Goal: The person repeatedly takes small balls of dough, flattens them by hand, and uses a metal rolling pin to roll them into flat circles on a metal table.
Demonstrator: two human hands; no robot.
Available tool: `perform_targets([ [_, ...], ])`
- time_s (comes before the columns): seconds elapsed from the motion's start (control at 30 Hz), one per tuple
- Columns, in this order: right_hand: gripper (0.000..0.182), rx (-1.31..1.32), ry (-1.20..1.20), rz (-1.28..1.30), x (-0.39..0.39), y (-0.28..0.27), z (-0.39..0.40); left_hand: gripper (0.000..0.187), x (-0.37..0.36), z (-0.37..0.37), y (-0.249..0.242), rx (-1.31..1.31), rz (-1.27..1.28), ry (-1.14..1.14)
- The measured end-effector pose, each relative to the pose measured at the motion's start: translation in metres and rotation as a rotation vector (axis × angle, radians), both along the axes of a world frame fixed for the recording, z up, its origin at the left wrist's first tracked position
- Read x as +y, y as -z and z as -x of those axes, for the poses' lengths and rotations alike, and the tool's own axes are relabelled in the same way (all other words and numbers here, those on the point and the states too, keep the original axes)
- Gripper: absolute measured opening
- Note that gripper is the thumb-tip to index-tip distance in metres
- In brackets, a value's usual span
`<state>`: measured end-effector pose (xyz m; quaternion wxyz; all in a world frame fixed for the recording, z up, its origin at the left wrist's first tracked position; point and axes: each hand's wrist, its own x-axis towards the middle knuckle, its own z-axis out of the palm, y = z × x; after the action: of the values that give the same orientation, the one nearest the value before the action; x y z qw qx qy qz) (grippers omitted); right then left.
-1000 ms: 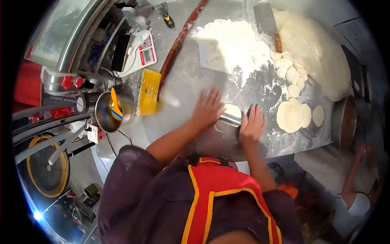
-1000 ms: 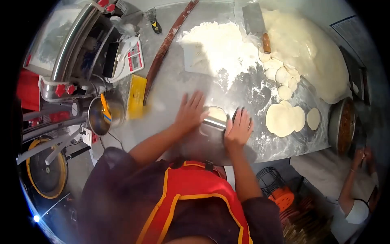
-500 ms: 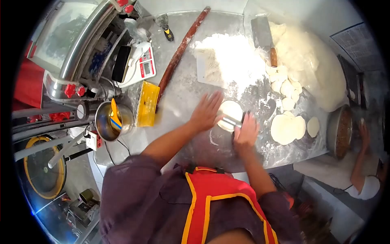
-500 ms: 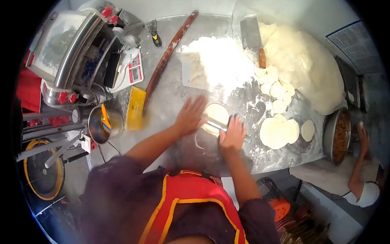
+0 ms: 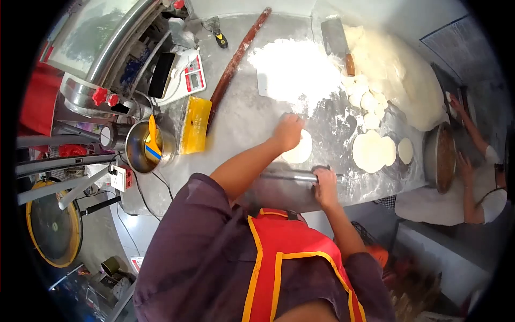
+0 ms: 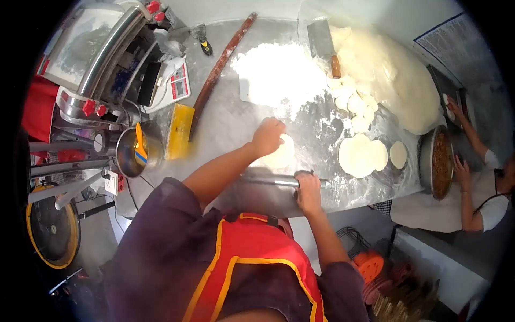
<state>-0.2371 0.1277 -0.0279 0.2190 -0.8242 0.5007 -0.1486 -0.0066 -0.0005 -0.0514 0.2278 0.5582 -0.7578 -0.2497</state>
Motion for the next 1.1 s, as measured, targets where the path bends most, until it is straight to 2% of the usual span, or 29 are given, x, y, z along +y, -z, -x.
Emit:
perform_targets([
  [0.13, 0.055, 0.195, 0.097, -0.046, 0.042, -0.022, -0.015, 0.032, 0.026, -0.03, 0.008, 0.244, -0.307, -0.094],
  [0.2, 0.054, 0.217, 0.172, 0.095, 0.044, -0.005, -0.026, 0.035, 0.051, -0.038, 0.003, 0.443, -0.527, -0.082],
  [0.23, 0.052, 0.225, 0.219, 0.178, 0.026, 0.0, -0.04, 0.03, 0.057, -0.037, -0.008, 0.317, -0.541, 0.0],
  [0.33, 0.047, 0.258, 0.281, 0.307, -0.053, 0.01, -0.063, 0.033, 0.054, -0.015, -0.008, 0.239, -0.408, -0.028],
  [0.37, 0.047, 0.277, 0.315, 0.287, -0.082, 0.009, -0.072, 0.034, 0.042, -0.01, -0.02, 0.224, -0.471, -0.072],
  [0.47, 0.048, 0.269, 0.343, 0.235, -0.129, 0.012, -0.081, 0.031, 0.017, 0.004, -0.012, 0.033, -0.364, -0.015],
  [0.5, 0.048, 0.254, 0.344, 0.219, -0.135, 0.011, -0.084, 0.027, 0.016, 0.006, -0.017, 0.058, -0.362, -0.014],
  [0.6, 0.05, 0.248, 0.227, 0.257, -0.059, 0.007, -0.071, 0.027, 0.024, -0.016, -0.009, 0.074, -0.321, -0.005],
  [0.63, 0.051, 0.258, 0.197, 0.294, -0.024, 0.013, -0.063, 0.029, 0.03, -0.024, -0.003, 0.109, -0.317, -0.091],
  [0.7, 0.054, 0.223, 0.19, 0.141, 0.023, -0.006, -0.055, 0.032, 0.045, -0.04, -0.008, 0.193, -0.482, -0.138],
  [0.73, 0.054, 0.243, 0.201, 0.193, 0.016, -0.004, -0.056, 0.033, 0.053, -0.043, -0.011, 0.231, -0.574, -0.165],
  [0.77, 0.054, 0.258, 0.217, 0.248, -0.001, 0.004, -0.062, 0.033, 0.056, -0.044, -0.015, 0.216, -0.625, -0.051],
  [0.8, 0.054, 0.272, 0.231, 0.305, -0.023, 0.009, -0.068, 0.032, 0.055, -0.04, -0.022, 0.199, -0.589, -0.052],
  [0.87, 0.053, 0.306, 0.278, 0.264, -0.088, 0.01, -0.082, 0.031, 0.039, -0.025, -0.033, 0.166, -0.495, -0.061],
  [0.93, 0.052, 0.31, 0.319, 0.241, -0.117, 0.012, -0.089, 0.034, 0.017, -0.011, -0.018, 0.084, -0.454, 0.032],
  [1.03, 0.052, 0.24, 0.281, 0.189, -0.111, 0.007, -0.089, 0.033, 0.003, -0.01, -0.012, -0.147, -0.395, 0.22],
  [1.1, 0.054, 0.212, 0.205, 0.314, -0.047, 0.011, -0.073, 0.035, 0.019, -0.028, -0.001, 0.062, -0.375, 0.114],
])
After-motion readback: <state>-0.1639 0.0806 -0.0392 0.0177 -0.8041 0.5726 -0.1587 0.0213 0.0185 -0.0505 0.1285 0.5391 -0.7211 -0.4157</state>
